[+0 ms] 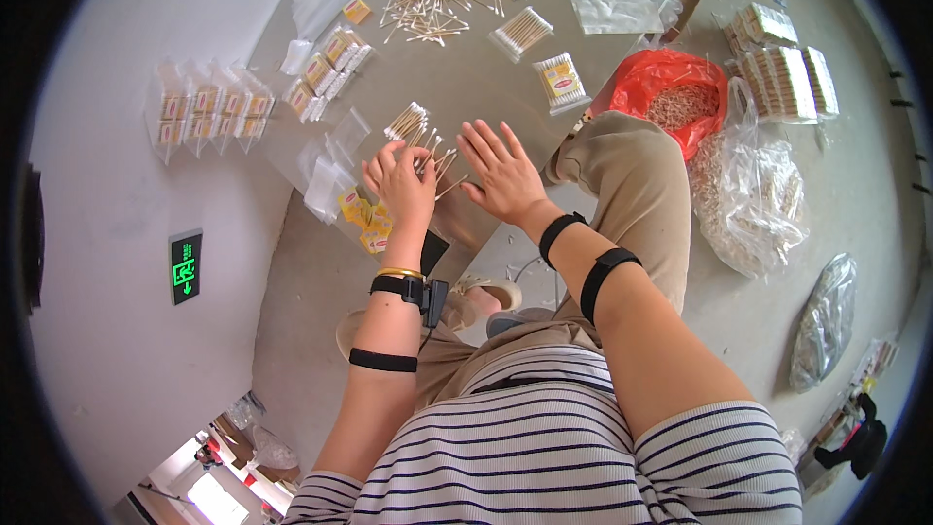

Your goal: The person gathers loose cotton swabs on a table, aligns them into neat bundles, and places them into small clear plastic bags. They seal the bags and set them aside with other packaged units. The person repeats this process multiple times.

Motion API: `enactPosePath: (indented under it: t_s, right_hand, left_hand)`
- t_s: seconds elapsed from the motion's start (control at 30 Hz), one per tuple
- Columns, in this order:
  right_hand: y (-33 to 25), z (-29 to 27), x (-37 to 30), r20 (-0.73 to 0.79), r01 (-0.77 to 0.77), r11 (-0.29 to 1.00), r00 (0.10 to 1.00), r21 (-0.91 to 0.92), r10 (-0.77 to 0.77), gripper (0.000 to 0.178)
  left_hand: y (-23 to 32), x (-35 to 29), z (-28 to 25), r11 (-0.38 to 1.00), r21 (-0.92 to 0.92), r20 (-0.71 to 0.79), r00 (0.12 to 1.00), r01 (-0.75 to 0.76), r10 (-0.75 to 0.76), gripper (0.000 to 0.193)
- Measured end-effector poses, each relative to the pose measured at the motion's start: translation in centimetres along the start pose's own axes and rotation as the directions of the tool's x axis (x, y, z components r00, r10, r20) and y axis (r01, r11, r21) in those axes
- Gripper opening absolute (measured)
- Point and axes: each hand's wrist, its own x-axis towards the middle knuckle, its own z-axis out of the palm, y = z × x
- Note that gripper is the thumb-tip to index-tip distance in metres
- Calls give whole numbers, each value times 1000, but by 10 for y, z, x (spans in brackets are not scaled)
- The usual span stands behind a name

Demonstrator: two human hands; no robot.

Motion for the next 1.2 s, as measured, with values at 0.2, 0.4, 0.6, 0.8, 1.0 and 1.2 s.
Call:
enactPosePath:
  t_s: [0.2,0.4,0.6,0.8,1.0,1.2]
  right_hand:
    - [1,-1,-1,-10,0,1000,1000,15,0,78]
    - [-1,-3,0,-6,3,1000,1000,15,-3,78]
    - [0,-2,0,1,-6,1000,1000,18,6,78]
    - [-1,-3,0,-7,4,1000,1000,16,-4,79]
    - [1,-2,-1,3,-4,1000,1000,5,4,79]
    - [1,0,0,0,2,1000,1000,14,-2,79]
  left_hand:
    - [-7,3,6,999,-44,-4,1000,26,-26,9]
    - [-15,3,12,992,-81,-43,994,94,-98,10]
    - [-11,7,8,994,-27,-12,994,108,-108,11]
    - [-11,5,4,995,-41,-31,995,91,-92,11]
    - [-2,1,-8,996,-86,33,999,-26,29,11]
    - [-5,-1,-4,997,-76,79,997,18,-12,9]
